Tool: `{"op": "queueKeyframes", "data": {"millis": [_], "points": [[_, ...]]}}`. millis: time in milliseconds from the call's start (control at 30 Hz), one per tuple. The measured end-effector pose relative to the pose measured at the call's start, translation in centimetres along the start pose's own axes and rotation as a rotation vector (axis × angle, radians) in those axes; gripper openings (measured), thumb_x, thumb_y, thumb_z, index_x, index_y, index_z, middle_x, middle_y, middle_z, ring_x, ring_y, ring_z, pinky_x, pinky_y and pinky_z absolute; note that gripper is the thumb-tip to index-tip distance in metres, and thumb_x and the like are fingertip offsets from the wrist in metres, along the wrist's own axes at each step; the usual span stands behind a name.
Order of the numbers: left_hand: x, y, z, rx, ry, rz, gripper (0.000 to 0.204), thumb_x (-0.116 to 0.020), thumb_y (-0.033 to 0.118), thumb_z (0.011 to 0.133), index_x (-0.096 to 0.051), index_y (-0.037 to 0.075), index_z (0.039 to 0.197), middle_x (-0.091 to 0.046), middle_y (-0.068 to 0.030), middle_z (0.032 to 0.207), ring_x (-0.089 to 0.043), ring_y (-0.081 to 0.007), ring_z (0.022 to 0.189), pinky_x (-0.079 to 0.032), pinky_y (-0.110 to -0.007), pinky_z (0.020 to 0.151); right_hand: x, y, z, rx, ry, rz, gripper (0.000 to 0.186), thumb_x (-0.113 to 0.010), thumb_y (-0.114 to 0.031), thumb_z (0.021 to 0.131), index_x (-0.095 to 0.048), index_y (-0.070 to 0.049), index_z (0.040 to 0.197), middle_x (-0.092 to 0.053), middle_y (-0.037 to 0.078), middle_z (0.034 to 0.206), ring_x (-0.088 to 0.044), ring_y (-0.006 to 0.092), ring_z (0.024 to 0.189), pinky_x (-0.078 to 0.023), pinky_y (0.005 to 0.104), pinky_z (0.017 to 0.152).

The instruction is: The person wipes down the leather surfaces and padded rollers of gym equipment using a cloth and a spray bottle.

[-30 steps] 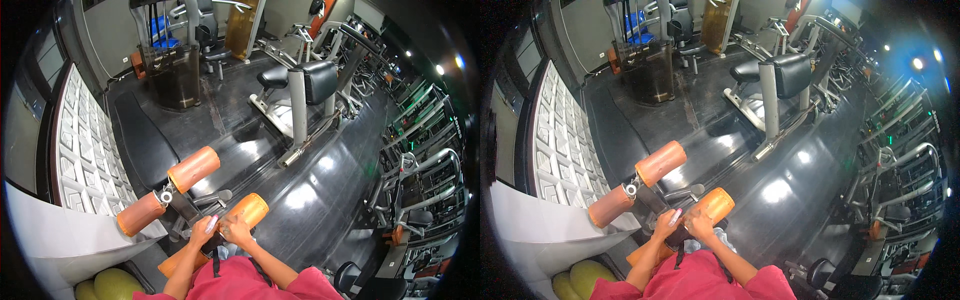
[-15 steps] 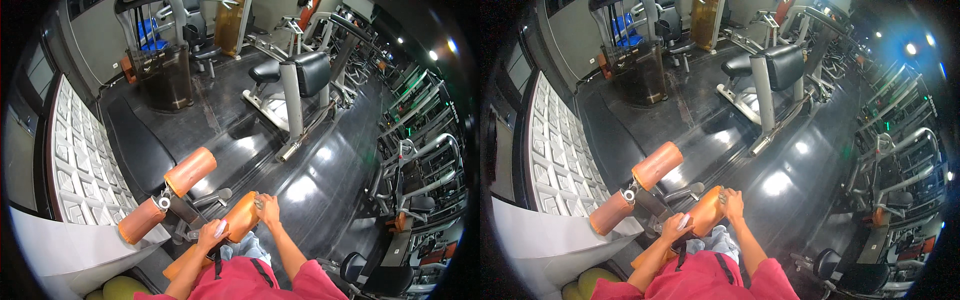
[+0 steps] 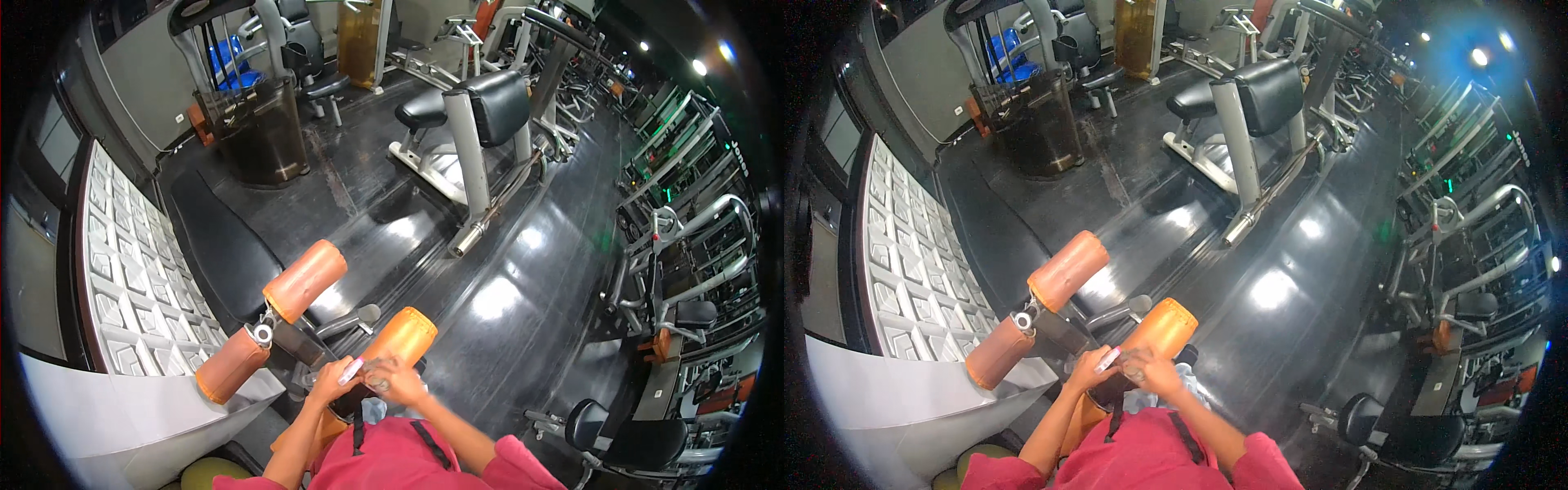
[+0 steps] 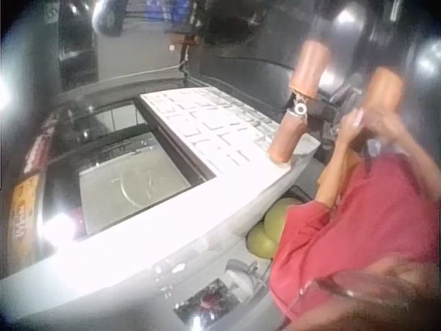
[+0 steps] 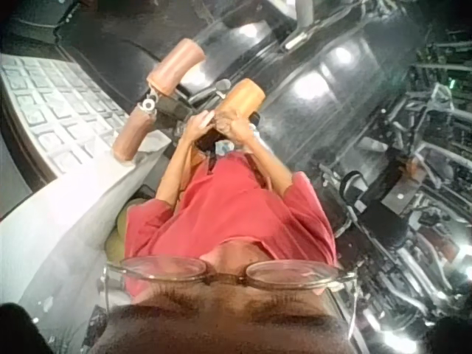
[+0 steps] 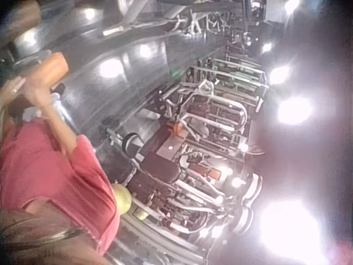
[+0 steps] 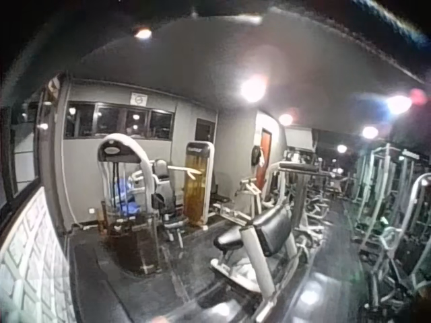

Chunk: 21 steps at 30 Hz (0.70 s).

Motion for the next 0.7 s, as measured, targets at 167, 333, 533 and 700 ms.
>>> {"op": "queueKeyframes", "data": {"millis": [167, 333, 533, 700], "points": [[0.0, 1.8, 0.5, 0.037, -0.02, 0.129, 0.043, -0.078, 0.042, 0.081, -0.06, 0.009, 0.1, -0.066, -0.0205, 0.082, -0.065, -0.0428, 0.08, -0.049, -0.05, 0.066, 6.9, 8.4, 1.7, -0.182, 0.092, -0.07, 0.027, -0.077, -0.02, 0.071, -0.073, -0.023, 0.098, -0.067, -0.003, 0.118, -0.06, 0.028, 0.106, -0.057, 0.0416, 0.085], [-0.8, 0.8, 0.6, 0.047, 0.027, 0.12, 0.044, -0.078, 0.045, 0.081, -0.06, 0.008, 0.097, -0.066, -0.02, 0.082, -0.064, -0.0433, 0.08, -0.049, -0.051, 0.066, 8.5, 9.1, 2.2, -0.385, 0.295, -0.003, 0.026, -0.076, -0.019, 0.072, -0.073, -0.02, 0.098, -0.069, 0.002, 0.113, -0.059, 0.0319, 0.098, -0.054, 0.0423, 0.086], [-0.8, -0.7, 0.8, 0.099, 0.007, 0.114, 0.043, -0.079, 0.043, 0.08, -0.058, 0.008, 0.093, -0.065, -0.0205, 0.081, -0.064, -0.0437, 0.081, -0.049, -0.051, 0.067, 0.7, -0.2, -0.1, -0.163, 0.098, -0.015, 0.03, -0.079, -0.028, 0.075, -0.075, -0.019, 0.103, -0.066, 0.003, 0.123, -0.057, 0.034, 0.117, -0.055, 0.0444, 0.093], [-1.4, -1.1, 1.1, 0.055, 0.025, 0.114, 0.041, -0.08, 0.04, 0.079, -0.058, 0.009, 0.093, -0.065, -0.0196, 0.08, -0.065, -0.0435, 0.079, -0.049, -0.052, 0.066, 0.7, 1.8, -0.3, -0.064, 0.034, 0.056, 0.029, -0.078, -0.027, 0.075, -0.074, -0.022, 0.103, -0.066, 0.001, 0.122, -0.057, 0.0326, 0.118, -0.056, 0.0435, 0.092]]}}
Point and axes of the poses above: each hand's wrist, its own z-axis towards the middle knuckle, its own x-axis out of the back of the hand, y = z × x, the point moved 9 cm from there along z, towards the middle knuckle
